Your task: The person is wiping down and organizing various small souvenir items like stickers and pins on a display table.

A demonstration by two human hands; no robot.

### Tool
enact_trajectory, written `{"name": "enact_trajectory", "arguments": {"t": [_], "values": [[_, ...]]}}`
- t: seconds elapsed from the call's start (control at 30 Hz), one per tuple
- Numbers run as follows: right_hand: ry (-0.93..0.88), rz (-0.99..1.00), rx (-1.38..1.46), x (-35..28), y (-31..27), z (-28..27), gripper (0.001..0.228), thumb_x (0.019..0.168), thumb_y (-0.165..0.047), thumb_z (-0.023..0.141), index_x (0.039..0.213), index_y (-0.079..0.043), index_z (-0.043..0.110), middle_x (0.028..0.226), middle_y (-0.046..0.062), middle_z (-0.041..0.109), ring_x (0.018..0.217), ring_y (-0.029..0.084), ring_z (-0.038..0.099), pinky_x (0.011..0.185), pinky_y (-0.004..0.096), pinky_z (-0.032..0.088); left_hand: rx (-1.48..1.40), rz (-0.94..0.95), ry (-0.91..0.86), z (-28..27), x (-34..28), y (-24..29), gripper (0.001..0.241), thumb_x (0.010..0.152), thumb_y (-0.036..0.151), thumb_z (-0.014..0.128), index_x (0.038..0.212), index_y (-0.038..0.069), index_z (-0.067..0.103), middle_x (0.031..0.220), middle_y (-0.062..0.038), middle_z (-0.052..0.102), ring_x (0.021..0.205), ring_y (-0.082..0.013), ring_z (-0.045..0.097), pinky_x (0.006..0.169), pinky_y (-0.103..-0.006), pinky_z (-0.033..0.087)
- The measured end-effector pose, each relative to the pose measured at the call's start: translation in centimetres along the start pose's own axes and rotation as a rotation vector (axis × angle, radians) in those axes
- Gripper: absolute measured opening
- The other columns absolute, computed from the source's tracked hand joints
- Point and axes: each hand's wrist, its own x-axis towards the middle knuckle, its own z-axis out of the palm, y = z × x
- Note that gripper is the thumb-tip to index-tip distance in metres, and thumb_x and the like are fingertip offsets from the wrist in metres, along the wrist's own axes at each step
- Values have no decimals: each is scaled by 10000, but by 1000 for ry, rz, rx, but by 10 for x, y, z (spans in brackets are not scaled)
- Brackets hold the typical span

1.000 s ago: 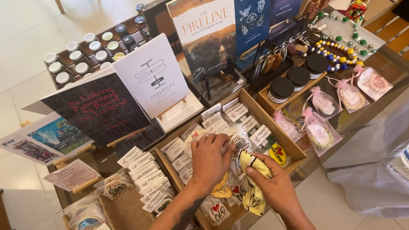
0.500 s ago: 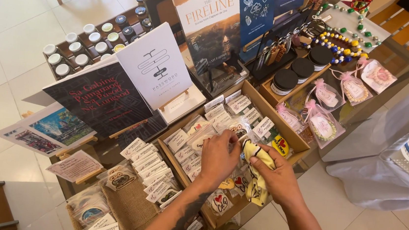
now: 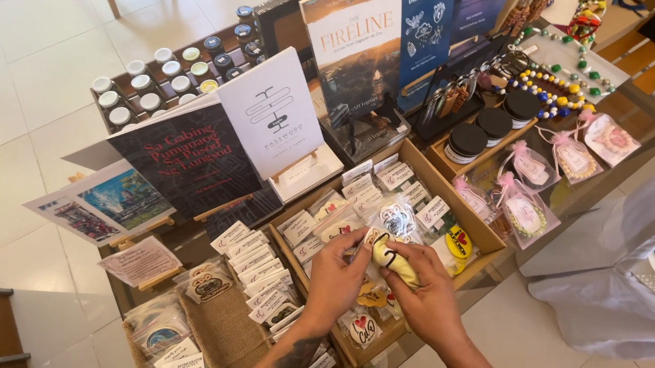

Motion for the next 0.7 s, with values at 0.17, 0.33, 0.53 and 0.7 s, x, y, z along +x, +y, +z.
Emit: {"name": "enact_trajectory", "arguments": {"t": [0.17,0.33,0.53,0.7], "values": [[-14,-15,6,-4,-15,9,416,844,-141,770,1254,-153,697,1191,72,658,1095,249,674,933,357,530,-60,58,19,-16,-8,-15,319,942,162,675,1212,2,731,1051,-68,748,817,-87,691,688,-240,569],[-69,-6,13,-17,-24,20,423,836,-153,781,1248,-197,695,1191,76,628,1067,249,686,888,356,556,-119,29,61,-28,-14,-16,320,942,152,680,1214,-7,730,980,-79,748,774,-74,687,678,-223,562],[-65,14,-49,-16,-28,21,431,838,-153,772,1256,-218,689,1187,74,623,1059,251,689,879,351,560,-22,91,79,-38,-32,-3,309,936,135,694,1211,3,747,1013,-55,755,741,-69,645,628,-223,530],[-110,-2,-22,-26,-37,26,426,848,-169,774,1262,-226,688,1194,69,619,1086,241,685,898,354,562,-143,26,36,-44,-37,-1,299,947,129,659,1215,18,734,1049,-21,724,788,-49,705,653,-203,584]]}}
